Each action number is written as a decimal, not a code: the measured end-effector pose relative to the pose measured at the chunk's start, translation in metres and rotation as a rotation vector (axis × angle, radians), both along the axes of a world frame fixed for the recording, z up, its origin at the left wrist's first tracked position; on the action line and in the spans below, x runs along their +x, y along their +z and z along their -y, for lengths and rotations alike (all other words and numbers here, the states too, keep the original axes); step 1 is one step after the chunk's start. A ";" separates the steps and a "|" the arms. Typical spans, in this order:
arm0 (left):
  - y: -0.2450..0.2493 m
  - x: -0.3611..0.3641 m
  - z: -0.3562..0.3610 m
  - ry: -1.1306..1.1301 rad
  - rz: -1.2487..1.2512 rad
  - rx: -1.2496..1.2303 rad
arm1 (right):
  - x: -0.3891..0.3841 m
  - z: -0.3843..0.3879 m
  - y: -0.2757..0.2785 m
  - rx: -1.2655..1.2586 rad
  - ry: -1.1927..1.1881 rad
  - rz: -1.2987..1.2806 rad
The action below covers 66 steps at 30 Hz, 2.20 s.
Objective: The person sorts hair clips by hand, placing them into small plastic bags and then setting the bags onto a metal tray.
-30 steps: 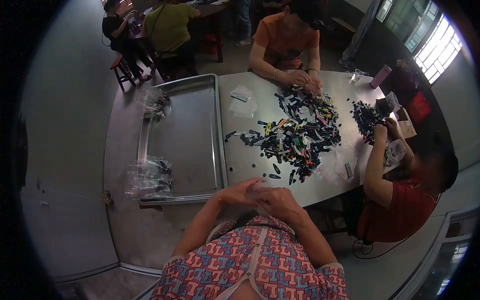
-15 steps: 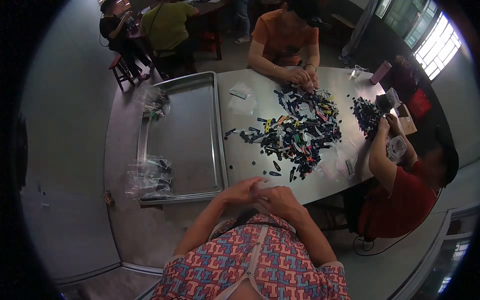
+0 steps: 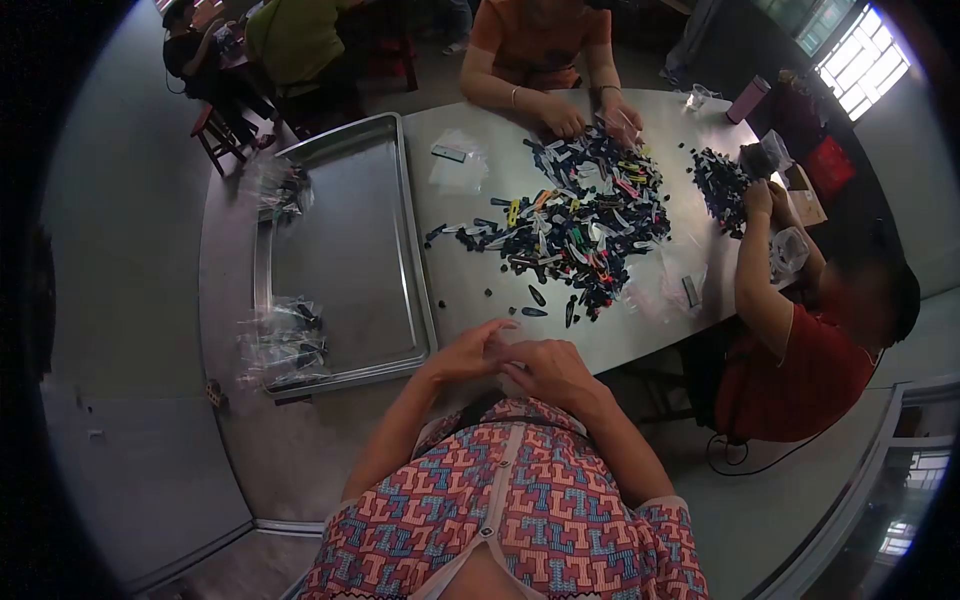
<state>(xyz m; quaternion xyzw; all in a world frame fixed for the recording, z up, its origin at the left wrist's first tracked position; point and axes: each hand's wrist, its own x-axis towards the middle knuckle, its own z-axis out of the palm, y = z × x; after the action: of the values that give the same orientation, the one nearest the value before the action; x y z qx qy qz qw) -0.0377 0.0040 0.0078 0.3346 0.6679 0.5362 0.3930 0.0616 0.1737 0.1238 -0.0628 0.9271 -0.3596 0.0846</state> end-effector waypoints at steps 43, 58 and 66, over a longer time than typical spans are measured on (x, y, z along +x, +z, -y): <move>-0.014 0.007 -0.009 0.301 -0.338 -0.146 | -0.022 -0.018 -0.022 -0.112 -0.338 -0.025; -0.022 0.013 0.001 0.369 -0.163 -0.093 | -0.025 -0.070 -0.055 -0.240 -0.547 0.017; -0.031 0.015 -0.001 0.357 -0.109 -0.060 | -0.001 -0.079 -0.103 0.426 -0.648 0.066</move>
<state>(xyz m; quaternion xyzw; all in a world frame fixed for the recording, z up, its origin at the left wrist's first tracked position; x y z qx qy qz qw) -0.0228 0.0049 -0.0230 0.2274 0.7527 0.5584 0.2645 0.0607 0.2529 0.0206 0.2641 0.9496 -0.1688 0.0076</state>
